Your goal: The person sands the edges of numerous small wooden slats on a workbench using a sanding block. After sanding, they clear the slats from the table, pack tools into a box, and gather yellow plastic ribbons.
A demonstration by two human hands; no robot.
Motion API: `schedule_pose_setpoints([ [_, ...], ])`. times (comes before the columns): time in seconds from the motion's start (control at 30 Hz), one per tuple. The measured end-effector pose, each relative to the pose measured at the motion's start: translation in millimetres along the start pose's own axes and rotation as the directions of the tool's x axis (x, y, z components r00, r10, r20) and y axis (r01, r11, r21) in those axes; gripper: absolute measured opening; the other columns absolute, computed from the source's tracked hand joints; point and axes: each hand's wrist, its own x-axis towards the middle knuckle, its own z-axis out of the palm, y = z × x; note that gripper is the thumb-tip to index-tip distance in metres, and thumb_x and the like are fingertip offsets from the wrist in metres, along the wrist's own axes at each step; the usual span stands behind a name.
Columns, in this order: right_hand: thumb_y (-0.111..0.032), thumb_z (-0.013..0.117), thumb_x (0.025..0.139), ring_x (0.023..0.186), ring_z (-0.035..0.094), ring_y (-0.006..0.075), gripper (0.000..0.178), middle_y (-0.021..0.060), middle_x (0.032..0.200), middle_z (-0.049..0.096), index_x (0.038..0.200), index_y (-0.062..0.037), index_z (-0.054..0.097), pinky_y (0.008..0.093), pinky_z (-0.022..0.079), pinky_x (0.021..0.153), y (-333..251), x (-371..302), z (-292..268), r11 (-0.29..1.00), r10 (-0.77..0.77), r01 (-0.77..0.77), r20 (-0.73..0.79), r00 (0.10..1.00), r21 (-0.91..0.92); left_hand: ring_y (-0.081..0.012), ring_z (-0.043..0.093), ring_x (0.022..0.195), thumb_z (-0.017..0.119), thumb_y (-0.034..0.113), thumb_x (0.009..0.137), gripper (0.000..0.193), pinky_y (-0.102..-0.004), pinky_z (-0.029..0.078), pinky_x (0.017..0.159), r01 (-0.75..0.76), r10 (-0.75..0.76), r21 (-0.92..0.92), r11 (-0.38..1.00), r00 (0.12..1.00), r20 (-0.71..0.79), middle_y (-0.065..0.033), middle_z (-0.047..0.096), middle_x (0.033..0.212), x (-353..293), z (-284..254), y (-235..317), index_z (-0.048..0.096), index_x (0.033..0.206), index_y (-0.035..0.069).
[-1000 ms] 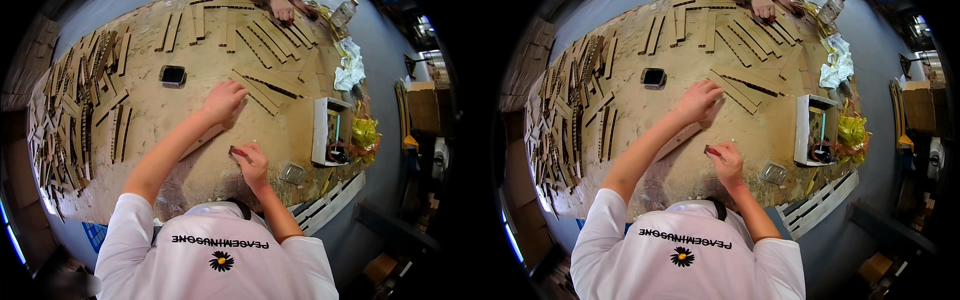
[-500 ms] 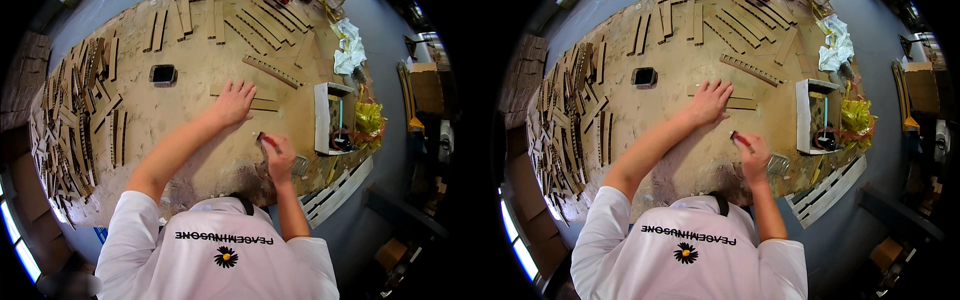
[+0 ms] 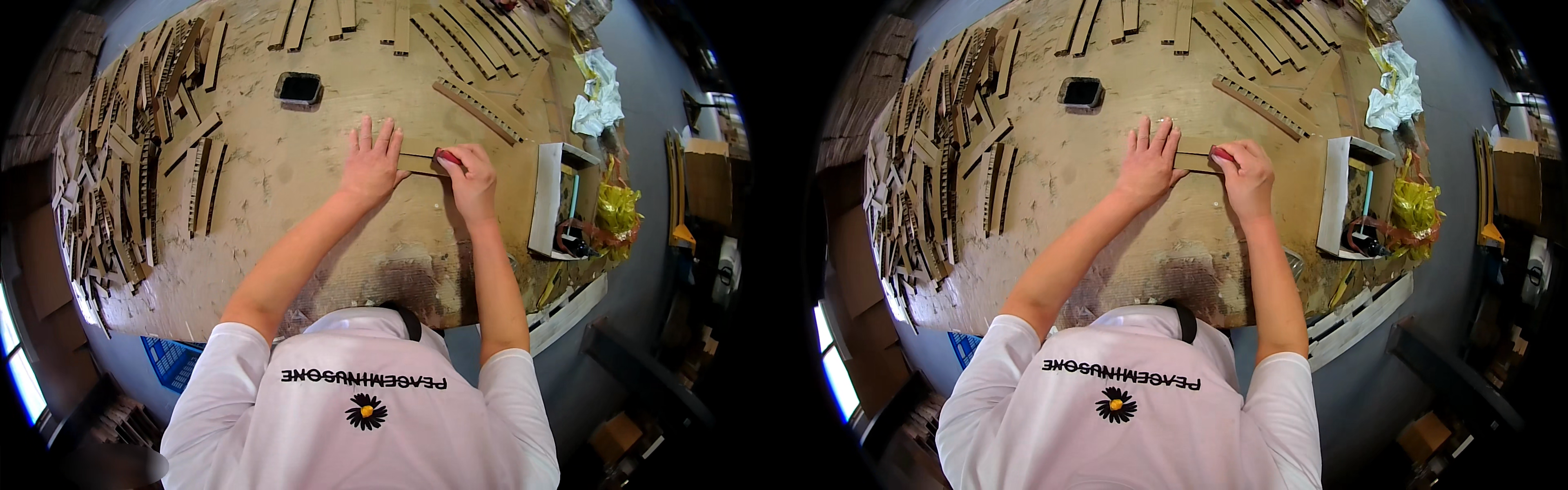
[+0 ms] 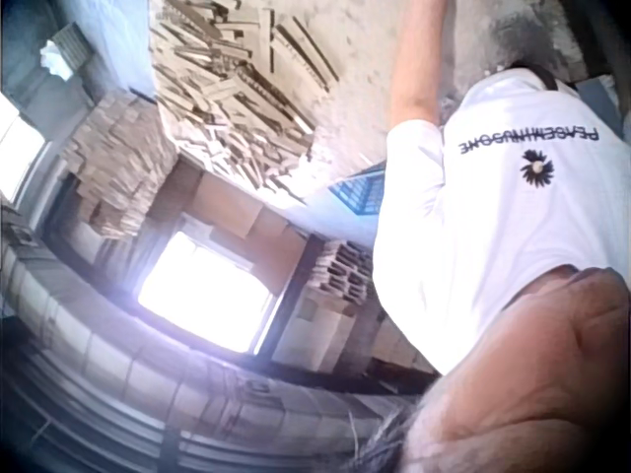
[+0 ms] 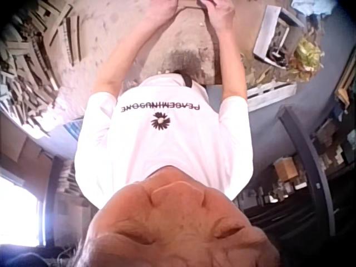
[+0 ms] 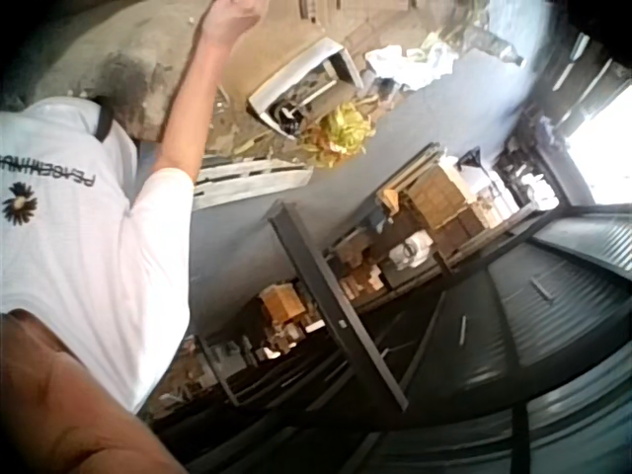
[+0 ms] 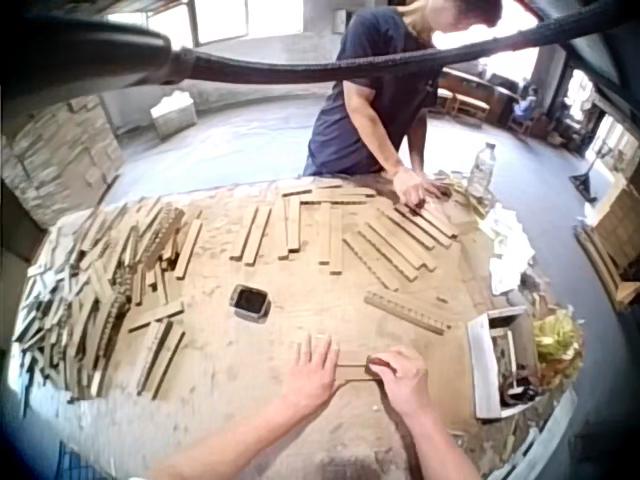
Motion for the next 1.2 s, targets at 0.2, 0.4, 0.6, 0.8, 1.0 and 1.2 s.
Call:
schedule_pose_setpoints([
  [0.2, -0.01, 0.076, 0.078, 0.081, 0.065, 0.0285, 0.01, 0.0069, 0.085, 0.067, 0.088, -0.0068, 0.074, 0.0374, 0.051, 0.073, 14.5, 19.5, 9.5, 0.977, -0.155, 0.166, 0.094, 0.984, -0.133, -0.0508, 0.031, 0.143, 0.076, 0.044, 0.083, 0.08, -0.061, 0.033, 0.114, -0.004, 0.001, -0.039, 0.999, 0.996, -0.091, -0.0164, 0.038, 0.156, 0.9, 14.0, -1.9, 0.045, 0.145, 0.006],
  [0.4, -0.016, 0.078, 0.077, 0.085, 0.065, 0.0273, 0.011, 0.0031, 0.087, 0.067, 0.087, -0.0122, 0.075, 0.0398, 0.049, 0.075, 23.6, 29.0, 12.7, 0.964, -0.156, 0.182, 0.142, 0.977, -0.192, -0.0505, 0.031, 0.143, 0.077, 0.044, 0.082, 0.08, -0.0613, 0.032, 0.114, -0.008, 0.001, -0.065, 0.998, 0.993, -0.115, -0.0164, 0.038, 0.156, 0.3, 11.6, -1.7, 0.045, 0.145, 0.006],
  [0.6, -0.021, 0.079, 0.077, 0.088, 0.065, 0.0259, 0.011, -0.0008, 0.089, 0.068, 0.086, -0.0167, 0.076, 0.0409, 0.046, 0.077, 22.8, 27.6, 10.8, 0.966, -0.086, 0.123, 0.164, 0.983, -0.228, -0.0503, 0.03, 0.144, 0.076, 0.044, 0.083, 0.079, -0.0611, 0.032, 0.115, -0.007, 0.0, -0.067, 0.998, 0.995, -0.102, -0.0167, 0.038, 0.156, 0.9, 11.4, -1.8, 0.046, 0.145, 0.006],
  [0.8, -0.02, 0.079, 0.077, 0.088, 0.065, 0.0232, 0.01, -0.0014, 0.089, 0.068, 0.085, -0.016, 0.075, 0.0381, 0.045, 0.077, 20.0, 25.3, 12.2, 0.957, -0.151, 0.182, 0.147, 0.978, -0.225, -0.0504, 0.029, 0.144, 0.075, 0.043, 0.084, 0.079, -0.061, 0.031, 0.115, 0.001, -0.007, -0.08, 0.997, 0.997, -0.072, -0.0167, 0.037, 0.157, -0.3, 8.4, -2.1, 0.045, 0.146, 0.005],
  [1.0, -0.014, 0.078, 0.077, 0.078, 0.068, 0.0246, 0.009, 0.0035, 0.088, 0.07, 0.085, -0.0112, 0.075, 0.0358, 0.05, 0.069, 18.0, 25.4, 13.2, 0.961, -0.178, 0.198, 0.116, 0.977, -0.191, -0.0509, 0.029, 0.144, 0.074, 0.042, 0.085, 0.078, -0.0609, 0.031, 0.115, -0.001, -0.006, -0.086, 0.996, 0.997, -0.083, -0.0178, 0.035, 0.157, -0.2, 8.3, -0.6, 0.044, 0.146, 0.004],
  [1.2, -0.01, 0.078, 0.076, 0.074, 0.068, 0.0266, 0.01, 0.0059, 0.087, 0.07, 0.084, -0.009, 0.074, 0.0351, 0.054, 0.066, 16.5, 26.9, 12.9, 0.948, -0.223, 0.24, 0.103, 0.969, -0.211, -0.0511, 0.028, 0.144, 0.074, 0.043, 0.086, 0.079, -0.061, 0.03, 0.116, -0.01, 0.004, -0.071, 0.997, 0.997, -0.082, -0.0182, 0.034, 0.158, 0.1, 10.7, -1.0, 0.043, 0.147, 0.004],
])
